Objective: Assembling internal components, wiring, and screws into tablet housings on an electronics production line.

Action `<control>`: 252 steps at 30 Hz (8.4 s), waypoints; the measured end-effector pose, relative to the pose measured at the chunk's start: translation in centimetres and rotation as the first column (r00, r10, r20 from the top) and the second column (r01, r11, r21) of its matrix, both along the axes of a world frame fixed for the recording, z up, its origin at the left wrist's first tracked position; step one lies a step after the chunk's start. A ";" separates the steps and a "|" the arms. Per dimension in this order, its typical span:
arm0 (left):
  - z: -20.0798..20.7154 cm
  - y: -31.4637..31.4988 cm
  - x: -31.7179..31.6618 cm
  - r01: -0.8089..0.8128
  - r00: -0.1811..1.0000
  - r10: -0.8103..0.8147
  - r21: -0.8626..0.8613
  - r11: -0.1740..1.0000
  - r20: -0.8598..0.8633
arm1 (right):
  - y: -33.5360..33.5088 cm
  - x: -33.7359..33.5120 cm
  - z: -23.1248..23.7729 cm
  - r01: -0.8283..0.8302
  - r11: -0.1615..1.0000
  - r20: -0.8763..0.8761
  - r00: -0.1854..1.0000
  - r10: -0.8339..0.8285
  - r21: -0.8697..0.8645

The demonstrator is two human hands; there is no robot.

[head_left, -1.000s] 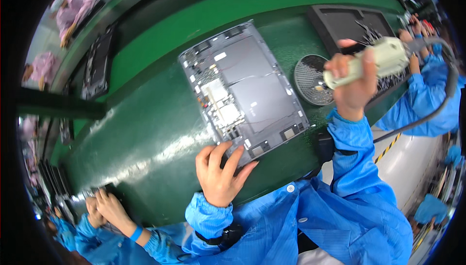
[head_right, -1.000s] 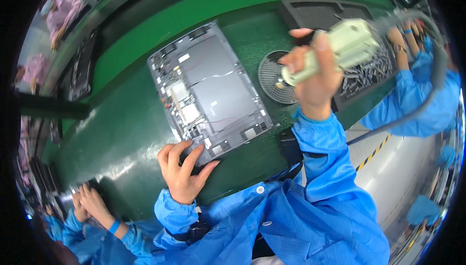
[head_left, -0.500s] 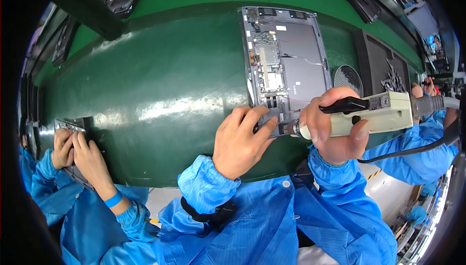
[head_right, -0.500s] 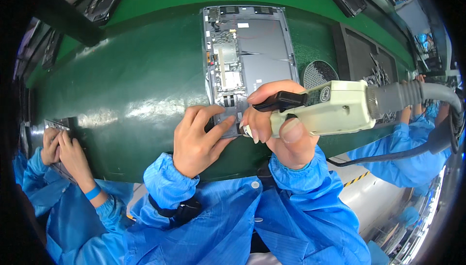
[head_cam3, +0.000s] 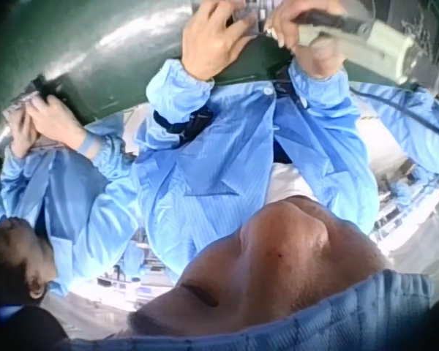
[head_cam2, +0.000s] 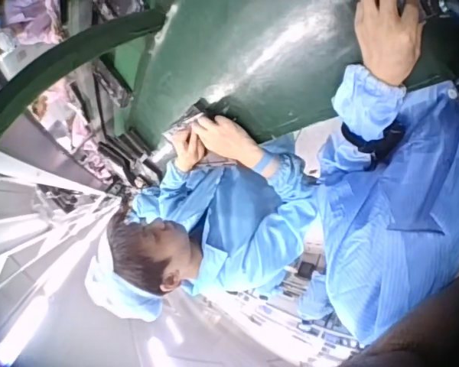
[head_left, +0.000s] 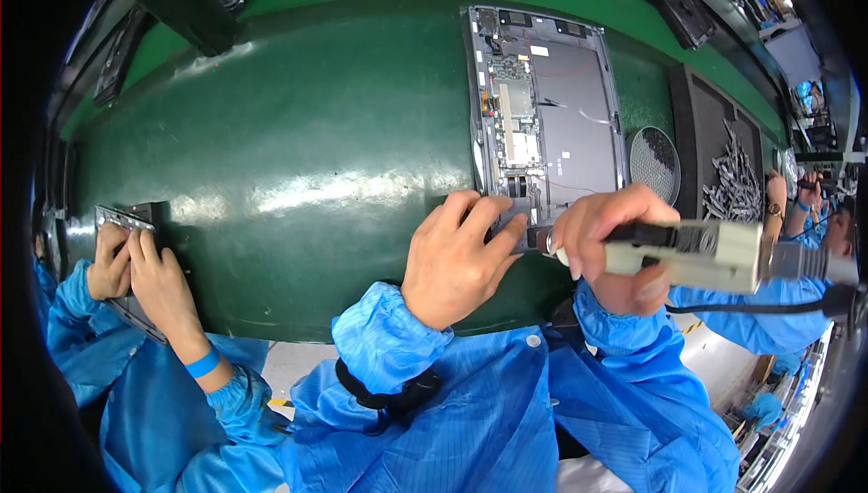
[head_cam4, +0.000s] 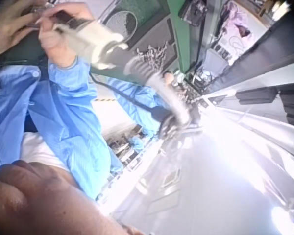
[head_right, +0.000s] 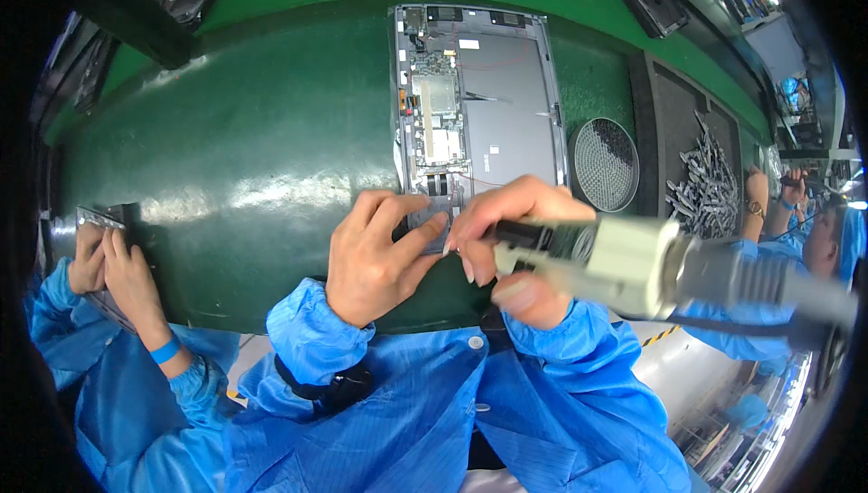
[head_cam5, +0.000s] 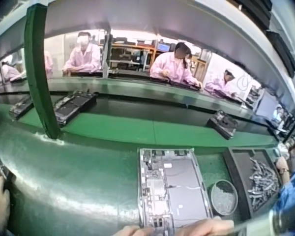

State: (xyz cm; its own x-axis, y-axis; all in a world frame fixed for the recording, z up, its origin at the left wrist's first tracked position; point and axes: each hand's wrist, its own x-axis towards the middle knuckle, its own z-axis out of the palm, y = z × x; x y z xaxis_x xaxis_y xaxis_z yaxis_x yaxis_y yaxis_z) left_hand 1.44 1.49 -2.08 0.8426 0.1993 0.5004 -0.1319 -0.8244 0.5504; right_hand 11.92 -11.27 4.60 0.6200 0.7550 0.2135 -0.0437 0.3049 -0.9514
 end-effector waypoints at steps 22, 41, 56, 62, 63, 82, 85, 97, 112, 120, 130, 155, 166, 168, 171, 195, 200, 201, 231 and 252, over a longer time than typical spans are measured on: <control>1.9 -2.6 1.4 -0.310 0.945 0.295 -0.096 0.946 -0.142 | -10.7 7.2 -2.8 0.718 0.670 0.184 0.696 -0.694 -0.188; 2.3 -2.2 1.7 -0.336 0.889 0.283 -0.092 0.937 -0.360 | -13.4 2.2 -5.4 0.685 0.597 0.472 0.725 -0.502 -0.417; 1.7 0.2 -0.8 -0.191 0.971 0.067 -0.584 0.789 -0.228 | -8.6 0.0 -2.9 0.206 0.725 -0.042 0.950 -0.308 -0.657; 3.7 2.3 -1.5 -0.147 0.972 -0.034 -0.722 0.676 -0.230 | -6.7 -0.3 -1.6 0.289 0.869 -0.346 0.830 -0.437 -0.402; 3.7 2.4 -1.6 -0.124 0.975 -0.051 -0.724 0.678 -0.214 | -5.8 -0.5 -0.8 0.278 0.892 -0.378 0.830 -0.409 -0.355; 3.6 7.0 -6.7 -0.207 0.948 0.317 -0.781 0.589 -0.013 | 12.3 10.0 -1.3 0.099 0.995 -0.458 0.883 -0.100 -0.025; 5.0 8.0 -5.5 -0.274 0.955 0.273 -0.688 0.672 -0.113 | 7.4 7.5 -0.8 0.001 0.989 -0.373 0.926 -0.058 -0.151; 9.5 5.4 18.9 0.136 0.900 -0.246 -0.306 0.942 -0.359 | 3.4 7.7 -6.1 0.353 0.885 0.293 0.919 -0.265 -0.304; 3.1 6.2 48.7 -0.276 0.842 -0.087 -0.565 0.777 -0.532 | 4.4 7.5 -8.4 0.587 0.801 0.419 0.760 -0.497 -0.116; 6.1 8.9 47.8 -0.376 0.668 -0.261 -0.619 0.690 -0.697 | 4.4 7.6 -6.9 0.568 0.813 0.367 0.789 -0.492 -0.130; 8.2 10.3 34.2 -0.284 0.899 -0.253 -0.915 0.286 -0.358 | 3.8 6.8 -4.8 0.630 0.774 0.230 0.745 -0.626 0.068; 3.6 -2.4 -1.1 -0.280 0.822 0.131 -0.192 0.941 -0.554 | -4.4 5.9 -0.8 0.419 0.673 0.702 0.680 0.212 -0.609; 5.2 -3.5 -0.2 -0.017 0.958 -0.068 -0.289 0.957 -0.280 | -5.6 2.0 -0.1 0.087 0.779 0.319 0.936 0.150 -0.621; 4.2 -3.4 0.3 0.088 0.963 -0.120 -0.138 0.987 -0.242 | -5.2 1.8 0.1 0.035 0.799 0.348 0.911 0.221 -0.600; 4.3 -2.6 -0.1 0.101 0.966 -0.142 -0.192 0.976 -0.216 | -5.3 2.3 0.4 0.086 0.817 0.388 0.905 0.176 -0.571; 4.3 -3.2 0.0 0.128 0.976 -0.170 -0.276 0.953 -0.135 | -4.4 7.6 -2.2 0.320 0.892 0.784 0.618 0.060 -0.320; 4.2 -3.2 0.3 0.116 0.975 -0.160 -0.267 0.957 -0.152 | -6.1 6.8 1.0 0.047 0.802 0.342 0.918 0.200 -0.596; 4.3 -3.1 0.2 0.105 0.977 -0.148 -0.264 0.959 -0.150 | -6.3 6.9 1.0 -0.010 0.802 0.381 0.876 0.295 -0.598; 3.2 -3.8 -0.1 0.165 0.973 -0.137 0.142 0.976 -0.186 | -6.7 4.3 -2.3 0.057 0.858 0.690 0.623 0.369 -0.510; 2.0 -4.6 0.5 0.122 0.987 -0.100 0.172 0.978 -0.129 | -14.2 12.1 1.0 0.442 0.892 0.095 0.896 -0.434 -0.091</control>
